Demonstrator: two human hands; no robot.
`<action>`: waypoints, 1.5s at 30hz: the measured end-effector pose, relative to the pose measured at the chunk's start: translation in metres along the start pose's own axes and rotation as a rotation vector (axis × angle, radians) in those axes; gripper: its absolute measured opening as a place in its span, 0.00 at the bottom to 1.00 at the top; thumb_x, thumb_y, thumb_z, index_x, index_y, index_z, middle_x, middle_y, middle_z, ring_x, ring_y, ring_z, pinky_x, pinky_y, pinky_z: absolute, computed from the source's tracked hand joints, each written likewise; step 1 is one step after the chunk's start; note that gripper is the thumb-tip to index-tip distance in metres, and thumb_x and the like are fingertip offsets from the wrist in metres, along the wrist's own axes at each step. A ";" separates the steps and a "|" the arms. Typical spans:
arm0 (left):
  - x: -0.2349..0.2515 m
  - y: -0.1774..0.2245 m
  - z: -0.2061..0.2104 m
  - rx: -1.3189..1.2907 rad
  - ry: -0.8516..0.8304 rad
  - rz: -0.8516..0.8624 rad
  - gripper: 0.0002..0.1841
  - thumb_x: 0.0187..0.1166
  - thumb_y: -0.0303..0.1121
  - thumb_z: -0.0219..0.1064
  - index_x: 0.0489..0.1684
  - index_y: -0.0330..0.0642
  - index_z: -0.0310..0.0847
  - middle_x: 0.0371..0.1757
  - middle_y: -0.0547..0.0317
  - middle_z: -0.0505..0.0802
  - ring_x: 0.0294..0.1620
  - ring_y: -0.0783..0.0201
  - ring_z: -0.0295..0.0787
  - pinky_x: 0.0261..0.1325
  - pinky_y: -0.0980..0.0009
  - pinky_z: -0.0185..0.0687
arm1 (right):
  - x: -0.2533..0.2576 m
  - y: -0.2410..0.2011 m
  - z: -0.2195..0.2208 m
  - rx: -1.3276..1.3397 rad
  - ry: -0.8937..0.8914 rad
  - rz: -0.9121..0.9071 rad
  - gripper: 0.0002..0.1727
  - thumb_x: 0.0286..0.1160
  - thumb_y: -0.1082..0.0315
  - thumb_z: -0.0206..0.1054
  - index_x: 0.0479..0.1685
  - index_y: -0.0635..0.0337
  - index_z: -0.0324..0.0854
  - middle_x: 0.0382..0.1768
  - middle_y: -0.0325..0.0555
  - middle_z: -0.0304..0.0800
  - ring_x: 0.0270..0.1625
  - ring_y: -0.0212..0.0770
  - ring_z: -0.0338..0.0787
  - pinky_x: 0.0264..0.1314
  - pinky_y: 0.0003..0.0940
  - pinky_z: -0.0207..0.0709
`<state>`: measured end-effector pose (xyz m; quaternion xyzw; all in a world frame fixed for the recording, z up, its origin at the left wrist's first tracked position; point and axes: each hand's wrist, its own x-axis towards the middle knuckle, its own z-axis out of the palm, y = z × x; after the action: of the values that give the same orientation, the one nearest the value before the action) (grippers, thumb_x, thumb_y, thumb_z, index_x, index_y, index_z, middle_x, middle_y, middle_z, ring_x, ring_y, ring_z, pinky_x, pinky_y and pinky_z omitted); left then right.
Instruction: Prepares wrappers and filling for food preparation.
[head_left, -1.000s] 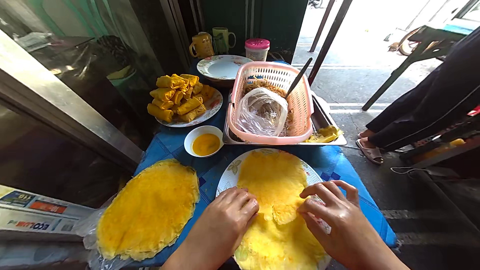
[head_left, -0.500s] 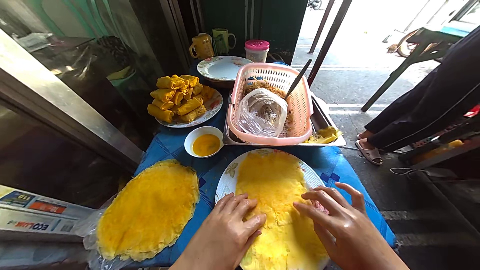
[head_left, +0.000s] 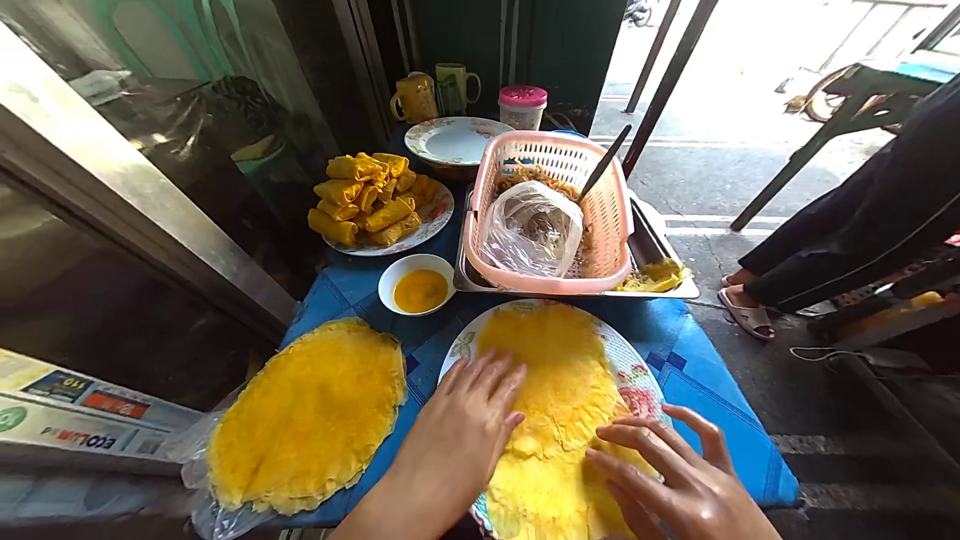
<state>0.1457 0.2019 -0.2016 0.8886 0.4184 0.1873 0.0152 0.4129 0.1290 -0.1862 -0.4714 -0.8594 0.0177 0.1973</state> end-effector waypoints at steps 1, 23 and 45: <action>0.004 -0.002 0.002 0.026 -0.043 -0.020 0.28 0.91 0.52 0.46 0.80 0.51 0.78 0.81 0.56 0.82 0.85 0.52 0.73 0.84 0.44 0.69 | -0.001 -0.001 0.002 -0.002 -0.006 0.001 0.12 0.83 0.59 0.65 0.56 0.40 0.92 0.58 0.40 0.93 0.67 0.44 0.87 0.81 0.62 0.58; 0.009 0.002 -0.007 -0.094 -0.070 0.101 0.20 0.82 0.55 0.62 0.59 0.54 0.87 0.75 0.57 0.86 0.80 0.53 0.79 0.81 0.39 0.69 | 0.011 0.004 0.006 -0.075 0.069 0.035 0.11 0.83 0.61 0.63 0.53 0.41 0.91 0.50 0.38 0.94 0.58 0.42 0.90 0.77 0.62 0.62; 0.015 0.000 -0.017 -0.185 0.082 0.195 0.15 0.89 0.47 0.59 0.48 0.51 0.91 0.64 0.59 0.93 0.70 0.59 0.87 0.74 0.57 0.80 | 0.039 0.022 -0.006 -0.059 -0.003 0.009 0.09 0.82 0.58 0.65 0.40 0.46 0.91 0.41 0.40 0.92 0.50 0.44 0.89 0.73 0.58 0.64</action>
<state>0.1481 0.2108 -0.1808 0.9115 0.3112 0.2618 0.0617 0.4145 0.1719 -0.1731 -0.4807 -0.8578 -0.0062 0.1819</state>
